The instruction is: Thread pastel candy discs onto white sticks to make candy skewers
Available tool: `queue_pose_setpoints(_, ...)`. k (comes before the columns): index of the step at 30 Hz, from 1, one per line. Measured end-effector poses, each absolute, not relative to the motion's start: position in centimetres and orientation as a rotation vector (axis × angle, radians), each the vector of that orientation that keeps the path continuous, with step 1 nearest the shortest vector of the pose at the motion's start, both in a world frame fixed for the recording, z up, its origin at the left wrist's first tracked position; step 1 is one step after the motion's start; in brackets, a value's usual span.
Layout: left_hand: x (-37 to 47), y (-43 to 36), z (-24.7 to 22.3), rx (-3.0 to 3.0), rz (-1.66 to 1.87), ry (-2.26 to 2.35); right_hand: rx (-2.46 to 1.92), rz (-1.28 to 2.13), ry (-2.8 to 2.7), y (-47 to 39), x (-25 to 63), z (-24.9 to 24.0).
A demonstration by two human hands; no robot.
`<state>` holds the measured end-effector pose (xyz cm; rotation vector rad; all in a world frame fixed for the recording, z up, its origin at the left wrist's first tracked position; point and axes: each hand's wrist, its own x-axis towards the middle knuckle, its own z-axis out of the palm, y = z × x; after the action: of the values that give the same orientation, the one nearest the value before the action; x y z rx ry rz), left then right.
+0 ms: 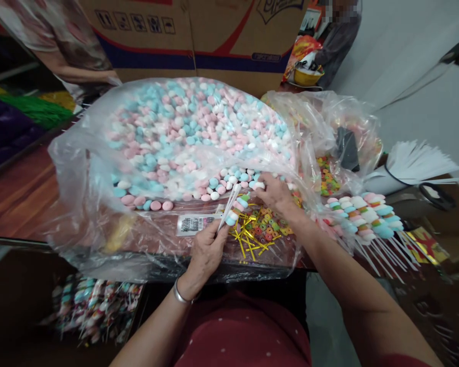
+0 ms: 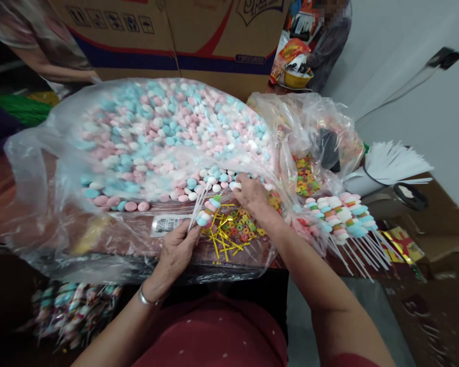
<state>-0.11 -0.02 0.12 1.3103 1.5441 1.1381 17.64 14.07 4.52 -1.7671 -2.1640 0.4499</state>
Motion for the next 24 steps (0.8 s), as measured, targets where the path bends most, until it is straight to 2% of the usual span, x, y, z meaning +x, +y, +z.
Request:
queue_pose_setpoints(3, 0.0, 0.1, 0.2, 1.340, 1.125, 1.556, -1.437, 1.088, -1.714, 13.9, 18.7, 4.9)
queue_pose_setpoints(6, 0.1, 0.1, 0.5, 1.359, 1.120, 1.547, -1.235, 1.432, -1.405, 13.4, 19.1, 5.1)
queue_pose_setpoints(12, 0.2, 0.1, 1.0, 1.400, 1.106, 1.533, -1.212, 1.560, -1.262, 12.7, 18.6, 5.3)
queue_pose_setpoints(24, 0.2, 0.2, 1.1, 1.435, 1.095, 1.568, -1.165, 1.562, -1.367, 12.7, 18.3, 5.2)
